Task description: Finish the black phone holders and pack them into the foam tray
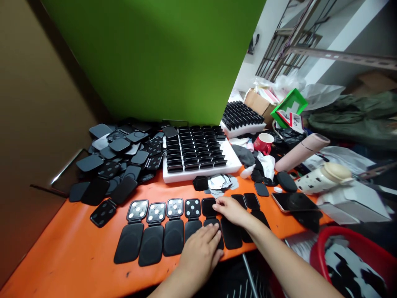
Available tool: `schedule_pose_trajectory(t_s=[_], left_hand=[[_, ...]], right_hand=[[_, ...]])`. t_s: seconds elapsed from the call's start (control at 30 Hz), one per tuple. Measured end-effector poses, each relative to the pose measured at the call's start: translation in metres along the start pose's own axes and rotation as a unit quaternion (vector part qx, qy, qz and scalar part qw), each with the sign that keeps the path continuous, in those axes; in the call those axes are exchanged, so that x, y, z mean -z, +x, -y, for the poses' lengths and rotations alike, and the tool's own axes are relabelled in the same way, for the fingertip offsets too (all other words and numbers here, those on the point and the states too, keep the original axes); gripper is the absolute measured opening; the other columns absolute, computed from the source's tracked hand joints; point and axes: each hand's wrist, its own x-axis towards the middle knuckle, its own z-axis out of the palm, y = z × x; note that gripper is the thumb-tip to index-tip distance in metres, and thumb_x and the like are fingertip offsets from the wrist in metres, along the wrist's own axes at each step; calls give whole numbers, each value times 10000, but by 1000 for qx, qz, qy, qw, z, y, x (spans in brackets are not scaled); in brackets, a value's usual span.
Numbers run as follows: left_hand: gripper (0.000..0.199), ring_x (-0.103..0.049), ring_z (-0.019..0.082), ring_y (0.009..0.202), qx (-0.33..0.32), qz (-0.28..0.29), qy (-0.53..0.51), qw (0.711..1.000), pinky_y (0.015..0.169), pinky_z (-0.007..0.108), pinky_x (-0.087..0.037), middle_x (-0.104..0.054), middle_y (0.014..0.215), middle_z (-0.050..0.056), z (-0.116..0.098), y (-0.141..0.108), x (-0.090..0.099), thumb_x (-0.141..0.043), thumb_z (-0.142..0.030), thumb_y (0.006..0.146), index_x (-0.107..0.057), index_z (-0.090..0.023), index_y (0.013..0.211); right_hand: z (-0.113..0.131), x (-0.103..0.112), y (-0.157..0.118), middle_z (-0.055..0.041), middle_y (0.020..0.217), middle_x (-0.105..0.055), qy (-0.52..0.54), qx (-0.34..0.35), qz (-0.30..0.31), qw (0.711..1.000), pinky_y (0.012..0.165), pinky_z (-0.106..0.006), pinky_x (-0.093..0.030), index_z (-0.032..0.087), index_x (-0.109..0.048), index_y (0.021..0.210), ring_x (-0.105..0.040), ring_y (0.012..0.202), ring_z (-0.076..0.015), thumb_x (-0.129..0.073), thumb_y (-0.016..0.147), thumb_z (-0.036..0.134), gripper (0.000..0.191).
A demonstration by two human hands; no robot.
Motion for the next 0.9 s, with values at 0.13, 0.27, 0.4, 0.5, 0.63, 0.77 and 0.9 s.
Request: schedule_pose_trajectory(t_s=[0.13, 0.27, 0.4, 0.5, 0.63, 0.77, 0.9], left_hand=[[429, -525, 236, 1110, 5, 6, -9, 1000, 917, 387, -465, -527, 1270, 21, 1, 0, -2, -561, -312, 797, -514, -210, 1211], [419, -524, 235, 1110, 8, 6, -14, 1000, 922, 388, -460, -533, 1265, 24, 2, 0, -4, -572, -309, 790, -526, -211, 1195], [411, -532, 233, 1100, 4, 1, -20, 1000, 918, 386, -463, -544, 1253, 28, 2, 1, -2, -583, -308, 782, -536, -218, 1181], [412, -536, 234, 1095, 7, -2, -23, 1000, 912, 390, -467, -547, 1249, 31, 1, 2, -1, -583, -298, 780, -536, -217, 1181], [429, -536, 238, 1097, 12, -7, -26, 1000, 908, 399, -470, -544, 1252, 33, 1, 1, -2, -581, -288, 778, -522, -216, 1197], [421, -544, 235, 1088, 8, -13, -22, 1000, 900, 385, -479, -554, 1240, 34, 1, 0, -2, -586, -288, 775, -532, -214, 1186], [414, -555, 235, 1074, 7, -21, -16, 1000, 891, 377, -486, -561, 1232, 38, 1, 0, -1, -583, -290, 777, -537, -207, 1181]], right_hand=[[1, 1, 6, 41, 561, -462, -18, -16, 9, 1000, 513, -206, -300, 176, -454, 603, -421, 556, -104, -511, 754, 325, 220], [3, 2, 9, 43, 549, -456, -38, -30, 14, 999, 494, -203, -286, 177, -438, 586, -410, 544, -101, -520, 742, 336, 237], [6, 5, 10, 42, 543, -463, -60, -39, 16, 997, 488, -202, -282, 179, -430, 581, -408, 533, -98, -522, 743, 348, 251], [9, 6, 10, 39, 547, -480, -83, -45, 14, 995, 481, -205, -277, 181, -449, 592, -411, 523, -98, -530, 740, 349, 239], [16, 6, 9, 27, 552, -509, -122, -53, 6, 991, 478, -215, -275, 186, -486, 602, -427, 514, -107, -532, 748, 352, 226], [24, 5, 12, -25, 613, -570, -169, -47, -15, 984, 516, -246, -302, 185, -534, 623, -491, 558, -146, -529, 763, 413, 268], [29, 8, 6, -83, 680, -617, -208, -43, -46, 976, 576, -290, -351, 170, -593, 731, -558, 637, -209, -483, 788, 510, 362]])
